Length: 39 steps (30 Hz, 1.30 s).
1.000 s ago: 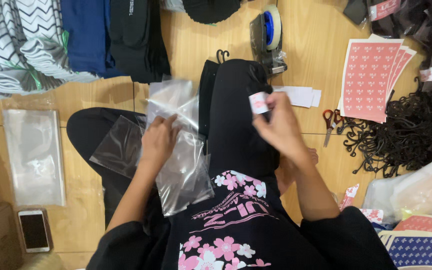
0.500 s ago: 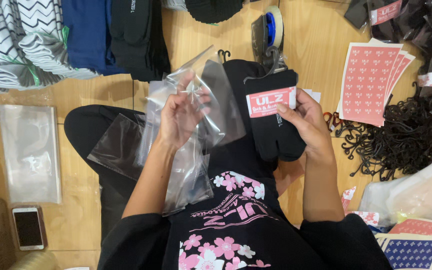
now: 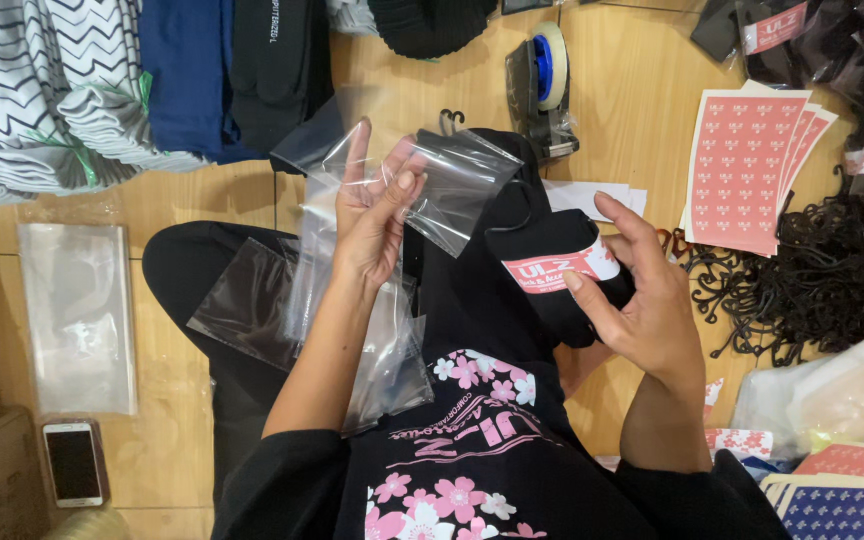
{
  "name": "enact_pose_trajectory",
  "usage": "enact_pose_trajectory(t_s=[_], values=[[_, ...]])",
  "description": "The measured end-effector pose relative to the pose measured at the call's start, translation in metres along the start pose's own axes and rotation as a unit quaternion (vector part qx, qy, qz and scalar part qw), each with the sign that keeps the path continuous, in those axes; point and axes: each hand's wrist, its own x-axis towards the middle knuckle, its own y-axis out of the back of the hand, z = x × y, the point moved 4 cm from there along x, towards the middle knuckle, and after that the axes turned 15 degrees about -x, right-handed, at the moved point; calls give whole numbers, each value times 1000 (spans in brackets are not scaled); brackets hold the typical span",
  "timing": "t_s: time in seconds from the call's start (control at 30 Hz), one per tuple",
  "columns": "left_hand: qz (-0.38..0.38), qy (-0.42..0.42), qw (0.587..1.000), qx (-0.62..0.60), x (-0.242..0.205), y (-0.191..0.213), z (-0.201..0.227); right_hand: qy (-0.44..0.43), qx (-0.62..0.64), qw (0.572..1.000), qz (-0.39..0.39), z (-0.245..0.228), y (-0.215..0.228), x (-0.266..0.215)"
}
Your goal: The person labels pairs of black socks and places them into clear plastic bags by hand while sitting on the floor.
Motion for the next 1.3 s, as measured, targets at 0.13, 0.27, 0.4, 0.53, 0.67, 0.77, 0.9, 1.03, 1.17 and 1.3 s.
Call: enact_pose_trajectory(t_s=[0.13,0.27,0.4,0.53,0.67,0.77,0.9,1.03,1.17,1.3], values=[[3,-7,1000,-4,3,3,-3,23,-45,999,-2,-11,-1,10],[-3,-17,999,33,2,-2,0,1,54,996,-70,23,-16,10],[8,-20,999,27,2,-1,6,-46,143,983,-108,15,-10,20],[-22,4,997,70,-9,-27,-2,-66,172,976,-119,19,-16,24],[-119,39,980,153,-20,-49,-7,-61,225,966,-116,33,-31,33],[-151,35,982,108,-22,-52,-8,-43,240,964,-109,67,-54,41],[-157,41,982,98,-14,-35,-27,-47,275,947,-158,44,-59,44],[-41,50,989,135,-12,-38,-45,-91,232,962,-109,55,-70,48],[-122,-273,733,611,-34,-37,-41,-131,146,978,-69,69,-94,56],[-246,-251,522,778,-31,-28,-73,-129,113,974,-145,49,-85,55]])
